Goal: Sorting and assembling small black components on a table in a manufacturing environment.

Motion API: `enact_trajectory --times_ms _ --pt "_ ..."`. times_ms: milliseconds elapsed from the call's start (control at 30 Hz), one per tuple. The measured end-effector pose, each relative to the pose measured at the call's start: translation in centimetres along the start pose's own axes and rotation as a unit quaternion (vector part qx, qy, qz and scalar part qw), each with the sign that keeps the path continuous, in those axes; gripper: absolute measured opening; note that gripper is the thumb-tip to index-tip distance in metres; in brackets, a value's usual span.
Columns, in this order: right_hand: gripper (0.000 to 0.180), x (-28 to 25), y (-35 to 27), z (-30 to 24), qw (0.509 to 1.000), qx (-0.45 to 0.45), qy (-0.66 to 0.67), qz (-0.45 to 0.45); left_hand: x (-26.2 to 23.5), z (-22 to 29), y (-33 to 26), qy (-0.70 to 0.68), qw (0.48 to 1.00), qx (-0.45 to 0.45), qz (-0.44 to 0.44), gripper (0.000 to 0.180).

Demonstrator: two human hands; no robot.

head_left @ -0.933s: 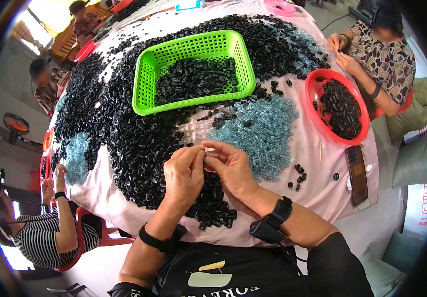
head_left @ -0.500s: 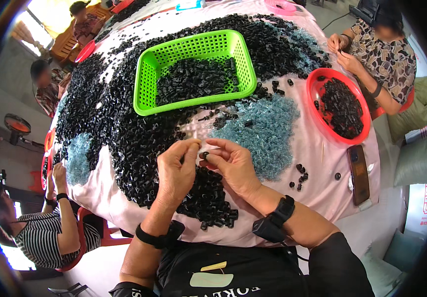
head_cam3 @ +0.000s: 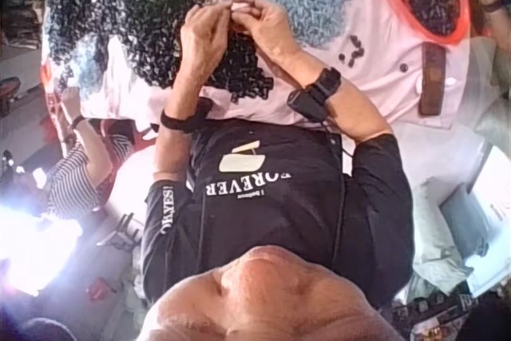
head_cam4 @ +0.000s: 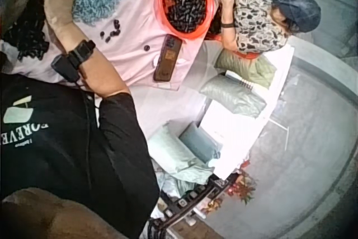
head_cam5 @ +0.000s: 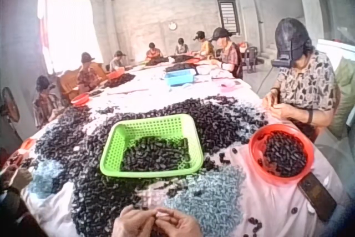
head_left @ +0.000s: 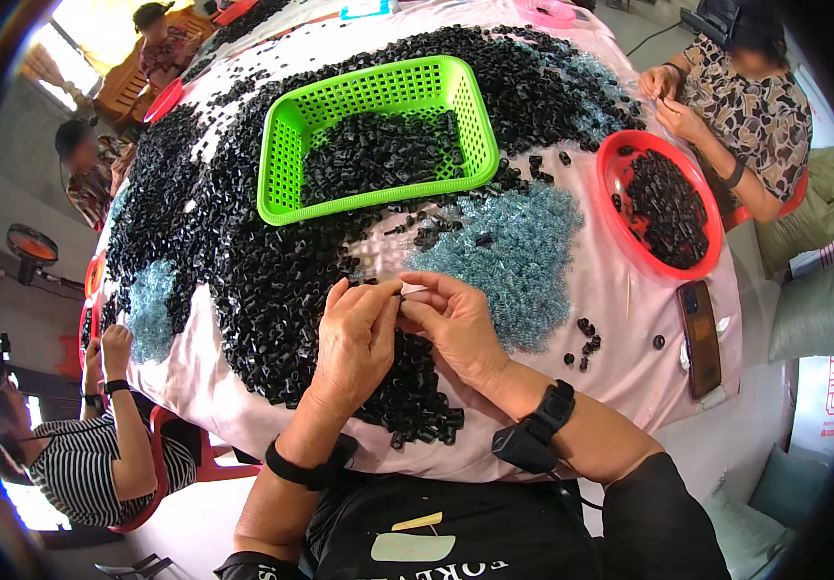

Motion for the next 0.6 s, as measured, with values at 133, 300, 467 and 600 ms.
enact_trajectory --times_ms 133,300,467,600 --pt "0.032 -0.3 0.1 0.2 1.000 0.009 -0.023 0.004 -0.4 0.8 -0.2 0.024 0.997 0.060 -0.048 0.029" --pt "0.032 0.1 -0.1 0.2 0.999 0.027 0.021 -0.008 0.0 1.3 -0.4 0.053 0.993 0.092 -0.056 0.048" --pt "0.031 -0.4 0.2 0.4 1.000 0.021 -0.011 -0.019 0.3 0.9 -0.4 0.032 0.996 0.072 -0.037 0.045" --pt "0.030 -0.3 0.1 0.3 1.000 0.016 -0.001 -0.018 0.3 1.2 -0.3 0.036 0.995 0.093 -0.025 0.041"
Point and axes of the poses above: each hand's wrist, its own y-axis towards the middle knuckle, its own x-axis out of the palm, z = x × y, the point moved 7 cm from there along y, towards the middle knuckle, and after that the axes turned 4 degrees about x, right-handed, at the moved point
